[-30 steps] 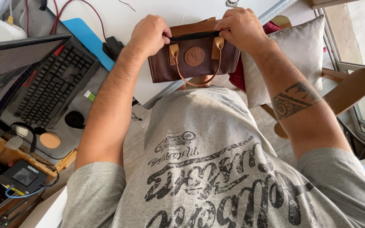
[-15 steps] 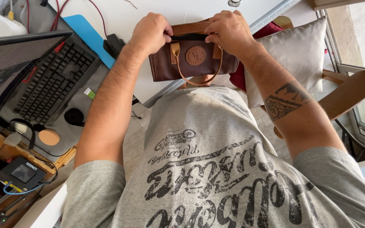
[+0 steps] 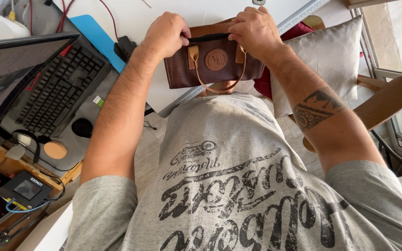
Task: Trimming threads and inspecting the construction of a small leather bag at a workshop station.
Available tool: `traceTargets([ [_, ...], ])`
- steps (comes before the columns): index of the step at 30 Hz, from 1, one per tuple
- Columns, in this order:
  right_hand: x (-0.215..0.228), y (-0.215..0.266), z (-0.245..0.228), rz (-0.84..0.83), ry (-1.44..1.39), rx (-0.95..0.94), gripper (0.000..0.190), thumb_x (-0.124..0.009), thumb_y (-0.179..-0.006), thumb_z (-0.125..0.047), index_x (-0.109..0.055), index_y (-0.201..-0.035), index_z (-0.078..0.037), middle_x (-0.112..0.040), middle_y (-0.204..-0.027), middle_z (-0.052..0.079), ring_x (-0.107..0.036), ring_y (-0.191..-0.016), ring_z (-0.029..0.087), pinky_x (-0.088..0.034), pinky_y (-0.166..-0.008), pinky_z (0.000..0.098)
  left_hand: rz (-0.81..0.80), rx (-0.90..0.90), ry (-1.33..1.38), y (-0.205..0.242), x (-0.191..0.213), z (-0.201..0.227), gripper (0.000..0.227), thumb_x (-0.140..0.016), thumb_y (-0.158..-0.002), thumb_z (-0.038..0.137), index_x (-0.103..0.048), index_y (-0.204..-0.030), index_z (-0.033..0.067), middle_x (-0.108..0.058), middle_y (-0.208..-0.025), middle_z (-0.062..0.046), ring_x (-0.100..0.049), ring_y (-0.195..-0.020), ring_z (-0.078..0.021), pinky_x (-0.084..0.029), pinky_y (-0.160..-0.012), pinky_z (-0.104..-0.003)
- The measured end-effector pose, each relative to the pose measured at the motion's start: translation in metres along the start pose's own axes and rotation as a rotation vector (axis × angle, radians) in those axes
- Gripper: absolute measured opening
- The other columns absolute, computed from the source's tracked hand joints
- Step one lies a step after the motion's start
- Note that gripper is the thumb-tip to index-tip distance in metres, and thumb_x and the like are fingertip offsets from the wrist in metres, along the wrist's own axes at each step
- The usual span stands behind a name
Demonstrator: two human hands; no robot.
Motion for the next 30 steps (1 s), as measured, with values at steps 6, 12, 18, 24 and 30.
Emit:
traceTargets([
  [6,-0.011,0.002,0.005,-0.113,-0.004,-0.048,0.013,-0.086,-0.094,-0.031,-0.084,-0.103,-0.022,-0.075,-0.097,-0.005,-0.062,-0.091,0.019,-0.045,-0.08,0.0375,0.006,0.005,0.009,0.0,0.0,-0.001,0.012,-0.083,-0.087,0.009,-0.081,-0.098,0.007,-0.076,-0.097,-0.012,-0.071,-0.081,-0.0283,-0.06,-0.073,-0.043],
  [12,-0.014,-0.003,0.002,-0.184,-0.027,-0.152,0.01,-0.084,-0.095,-0.028,-0.082,-0.095,-0.018,-0.071,-0.089,-0.005,-0.06,-0.087,0.019,-0.047,-0.082,0.0388,-0.022,-0.013,0.001,0.0,-0.001,0.002,0.012,-0.083,-0.087,0.009,-0.081,-0.098,0.0074,-0.077,-0.095,-0.012,-0.07,-0.08,-0.0287,-0.059,-0.073,-0.044],
  [18,-0.027,-0.012,0.024,-0.218,-0.201,-0.249,0.011,-0.081,-0.098,-0.021,-0.08,-0.095,-0.01,-0.069,-0.087,0.0,-0.063,-0.087,0.024,-0.052,-0.076,0.0439,0.026,-0.013,-0.022,0.003,0.006,-0.003,0.014,-0.082,-0.089,0.011,-0.08,-0.102,0.0058,-0.077,-0.099,-0.014,-0.072,-0.082,-0.0296,-0.06,-0.075,-0.044],
  [24,-0.026,-0.013,0.018,-0.329,-0.265,-0.3,0.007,-0.081,-0.096,-0.018,-0.082,-0.099,-0.011,-0.072,-0.093,0.0,-0.065,-0.092,0.022,-0.054,-0.079,0.043,-0.022,0.032,-0.01,0.009,0.002,-0.002,0.017,-0.081,-0.09,0.013,-0.08,-0.106,0.0074,-0.076,-0.103,-0.012,-0.071,-0.085,-0.0292,-0.059,-0.078,-0.044],
  [30,-0.028,-0.015,0.019,-0.342,-0.244,-0.267,0.008,-0.082,-0.096,-0.019,-0.082,-0.1,-0.012,-0.071,-0.092,0.0,-0.064,-0.091,0.022,-0.053,-0.079,0.0418,-0.109,0.002,0.004,0.003,0.002,0.026,0.025,-0.08,-0.09,0.019,-0.078,-0.114,0.011,-0.076,-0.111,-0.01,-0.071,-0.095,-0.0265,-0.054,-0.094,-0.043],
])
Point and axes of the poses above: each hand's wrist, its own y-axis away from the middle knuckle, its own x-axis out of the back of the hand, z = x × y, the point moved 10 cm from there along -y, towards the middle knuckle
